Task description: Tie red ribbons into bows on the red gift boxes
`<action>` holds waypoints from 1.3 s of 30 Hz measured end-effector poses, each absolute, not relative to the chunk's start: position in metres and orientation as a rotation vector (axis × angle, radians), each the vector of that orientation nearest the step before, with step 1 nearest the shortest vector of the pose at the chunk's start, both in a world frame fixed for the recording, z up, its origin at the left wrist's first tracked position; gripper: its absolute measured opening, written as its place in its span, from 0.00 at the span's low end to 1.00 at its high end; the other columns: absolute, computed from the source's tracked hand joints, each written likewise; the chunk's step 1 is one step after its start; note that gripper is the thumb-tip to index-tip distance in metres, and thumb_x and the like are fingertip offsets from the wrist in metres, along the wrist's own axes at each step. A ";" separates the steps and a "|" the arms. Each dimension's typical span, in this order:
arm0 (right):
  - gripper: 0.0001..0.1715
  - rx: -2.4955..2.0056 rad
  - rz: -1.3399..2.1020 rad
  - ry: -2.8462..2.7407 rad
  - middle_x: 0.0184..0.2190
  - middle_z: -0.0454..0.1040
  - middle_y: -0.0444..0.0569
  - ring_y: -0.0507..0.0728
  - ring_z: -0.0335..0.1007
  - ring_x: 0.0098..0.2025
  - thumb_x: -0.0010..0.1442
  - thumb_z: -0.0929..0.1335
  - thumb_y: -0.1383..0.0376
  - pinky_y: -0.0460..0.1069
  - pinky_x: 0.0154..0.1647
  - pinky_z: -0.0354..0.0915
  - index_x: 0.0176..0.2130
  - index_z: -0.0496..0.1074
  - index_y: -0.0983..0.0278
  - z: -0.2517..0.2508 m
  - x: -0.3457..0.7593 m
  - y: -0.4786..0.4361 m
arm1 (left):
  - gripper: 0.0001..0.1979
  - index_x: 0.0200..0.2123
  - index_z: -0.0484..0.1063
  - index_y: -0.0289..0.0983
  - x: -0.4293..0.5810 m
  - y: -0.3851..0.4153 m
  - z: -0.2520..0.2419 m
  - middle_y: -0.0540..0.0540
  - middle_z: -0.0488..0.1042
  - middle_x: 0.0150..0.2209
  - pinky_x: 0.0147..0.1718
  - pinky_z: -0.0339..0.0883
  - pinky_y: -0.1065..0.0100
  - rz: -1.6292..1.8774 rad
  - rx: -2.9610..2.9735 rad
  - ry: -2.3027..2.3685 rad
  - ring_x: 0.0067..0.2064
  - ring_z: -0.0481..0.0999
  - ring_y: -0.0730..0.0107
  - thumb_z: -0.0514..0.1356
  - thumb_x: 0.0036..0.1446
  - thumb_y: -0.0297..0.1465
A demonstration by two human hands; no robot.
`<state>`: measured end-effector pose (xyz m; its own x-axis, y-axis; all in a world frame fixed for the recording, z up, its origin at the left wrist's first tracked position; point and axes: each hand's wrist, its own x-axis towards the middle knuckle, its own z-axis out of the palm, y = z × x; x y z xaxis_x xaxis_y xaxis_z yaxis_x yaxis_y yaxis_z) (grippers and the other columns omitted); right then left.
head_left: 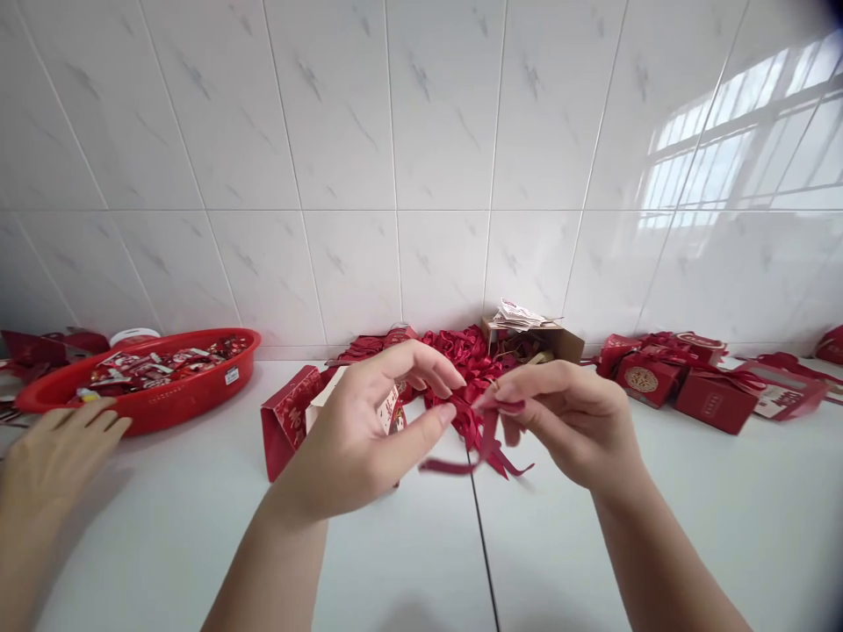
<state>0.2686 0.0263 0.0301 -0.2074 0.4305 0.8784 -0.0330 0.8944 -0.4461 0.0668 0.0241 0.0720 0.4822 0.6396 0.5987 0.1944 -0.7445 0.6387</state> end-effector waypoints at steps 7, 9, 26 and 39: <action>0.17 -0.049 0.673 -1.929 0.33 0.80 0.48 0.49 0.70 0.22 0.62 0.65 0.73 0.42 0.16 0.65 0.45 0.77 0.56 0.032 0.272 0.024 | 0.09 0.41 0.75 0.44 0.067 0.013 0.071 0.50 0.75 0.39 0.41 0.71 0.69 1.180 2.427 0.533 0.41 0.75 0.71 0.59 0.60 0.27; 0.16 0.023 0.734 -1.906 0.31 0.80 0.49 0.48 0.68 0.20 0.62 0.66 0.73 0.42 0.16 0.64 0.45 0.77 0.57 0.031 0.268 0.024 | 0.08 0.39 0.76 0.42 0.068 0.013 0.069 0.49 0.75 0.38 0.39 0.72 0.70 1.207 2.476 0.436 0.39 0.75 0.72 0.60 0.58 0.25; 0.03 0.179 1.616 -1.558 0.12 0.61 0.35 0.43 0.53 0.08 0.58 0.71 0.62 0.36 0.09 0.52 0.33 0.74 0.59 -0.004 0.238 0.036 | 0.07 0.29 0.76 0.39 0.064 0.023 0.066 0.46 0.67 0.36 0.30 0.73 0.72 1.349 2.648 0.120 0.37 0.74 0.71 0.61 0.57 0.23; 0.04 0.216 1.366 -1.450 0.05 0.49 0.33 0.45 0.41 0.08 0.57 0.71 0.54 0.41 0.11 0.44 0.34 0.78 0.45 0.018 0.247 0.033 | 0.23 0.39 0.73 0.34 -0.064 0.131 0.038 0.34 0.77 0.42 0.36 0.71 0.54 0.640 1.647 2.449 0.44 0.76 0.40 0.67 0.39 0.39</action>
